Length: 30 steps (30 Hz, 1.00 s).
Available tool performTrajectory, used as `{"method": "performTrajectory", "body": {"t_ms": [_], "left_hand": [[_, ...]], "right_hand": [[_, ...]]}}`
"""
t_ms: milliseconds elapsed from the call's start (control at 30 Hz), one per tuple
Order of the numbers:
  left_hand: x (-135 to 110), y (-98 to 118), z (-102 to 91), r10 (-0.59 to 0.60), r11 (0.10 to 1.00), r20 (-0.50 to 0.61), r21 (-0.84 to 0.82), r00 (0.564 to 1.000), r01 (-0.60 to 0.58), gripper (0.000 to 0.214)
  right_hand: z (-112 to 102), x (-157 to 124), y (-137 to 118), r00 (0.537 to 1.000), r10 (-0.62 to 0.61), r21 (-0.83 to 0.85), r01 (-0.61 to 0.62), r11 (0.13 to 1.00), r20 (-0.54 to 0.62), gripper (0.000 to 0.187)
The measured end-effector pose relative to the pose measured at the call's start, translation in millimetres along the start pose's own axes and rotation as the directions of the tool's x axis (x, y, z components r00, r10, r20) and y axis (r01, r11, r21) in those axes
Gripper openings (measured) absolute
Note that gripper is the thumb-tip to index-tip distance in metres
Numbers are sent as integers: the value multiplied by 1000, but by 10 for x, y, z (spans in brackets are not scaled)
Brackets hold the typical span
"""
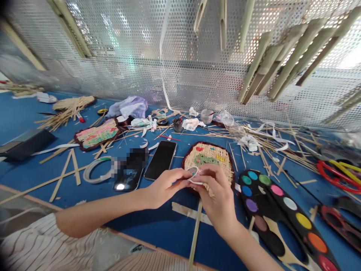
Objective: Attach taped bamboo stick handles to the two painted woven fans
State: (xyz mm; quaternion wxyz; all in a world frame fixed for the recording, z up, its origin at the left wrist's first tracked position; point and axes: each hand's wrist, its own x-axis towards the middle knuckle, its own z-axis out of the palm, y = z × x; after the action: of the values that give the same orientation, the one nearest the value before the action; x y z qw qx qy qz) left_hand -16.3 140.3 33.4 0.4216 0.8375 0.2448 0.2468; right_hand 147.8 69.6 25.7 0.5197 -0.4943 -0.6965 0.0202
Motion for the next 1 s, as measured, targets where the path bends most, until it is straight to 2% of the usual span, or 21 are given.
{"method": "performTrajectory", "body": {"t_ms": [100, 167, 200, 300, 367, 400, 467, 533, 567, 600, 633, 667, 700, 733, 767, 867, 933, 1000], "left_hand": [[-29, 69, -26, 2, 996, 41, -89, 999, 1, 21], [-45, 119, -36, -30, 964, 109, -261, 994, 58, 22], [-52, 139, -34, -58, 923, 151, -369, 987, 111, 22], [-69, 168, 3, -141, 727, 255, -629, 957, 275, 17], [-76, 166, 30, -153, 637, 299, -699, 942, 325, 16], [-74, 163, 31, -153, 624, 304, -708, 940, 331, 16], [-48, 161, -9, -153, 660, 264, -690, 952, 298, 18], [12, 163, -121, -150, 780, 148, -589, 978, 209, 19], [51, 163, -200, -136, 862, 69, -483, 988, 152, 20], [90, 156, -291, -109, 947, -5, -305, 994, 102, 22], [126, 141, -389, -74, 996, -104, -52, 992, 69, 22], [153, 114, -489, -32, 970, -224, 228, 974, 85, 23], [169, 74, -585, -3, 869, -312, 470, 950, 157, 24], [171, 21, -675, 7, 726, -366, 642, 931, 247, 25], [160, -44, -756, -21, 580, -393, 744, 919, 331, 26], [89, -262, -928, -79, 487, -397, 785, 915, 382, 23], [46, -386, -981, -121, 461, -388, 793, 914, 398, 24], [25, -474, -994, -155, 439, -385, 798, 910, 413, 24]], "right_hand": [[-11, -7, -14, 999, -45, -19, 46, 999, 21, 20], [-20, -26, -34, 998, -57, -23, 57, 998, 20, 23], [-24, -42, -50, 998, -62, -22, 63, 998, 16, 24], [-29, -103, -123, 996, -89, -5, 89, 996, -16, 29], [-36, -125, -175, 994, -95, 22, 96, 995, -53, 28], [-47, -118, -195, 992, -86, 44, 90, 995, -87, 26], [-94, -61, -217, 981, -27, 106, 48, 993, -195, 20], [-174, 33, -217, 937, 54, 169, 6, 986, -346, 16], [-220, 73, -215, 904, 96, 191, -16, 981, -416, 13], [-261, 93, -217, 875, 148, 204, -57, 977, -461, 10], [-293, 85, -225, 850, 216, 204, -132, 970, -480, 15], [-309, 40, -242, 837, 290, 185, -229, 956, -463, 28], [-307, -43, -268, 830, 364, 145, -335, 931, -423, 44], [-285, -162, -301, 821, 438, 83, -440, 894, -367, 57], [-245, -309, -340, 827, 475, 8, -496, 869, -300, 66], [-73, -792, -456, 857, 481, -150, -509, 848, -185, 81], [22, -1024, -513, 875, 466, -120, -481, 868, -134, 82], [65, -1128, -550, 868, 489, -92, -495, 864, -84, 77]]}}
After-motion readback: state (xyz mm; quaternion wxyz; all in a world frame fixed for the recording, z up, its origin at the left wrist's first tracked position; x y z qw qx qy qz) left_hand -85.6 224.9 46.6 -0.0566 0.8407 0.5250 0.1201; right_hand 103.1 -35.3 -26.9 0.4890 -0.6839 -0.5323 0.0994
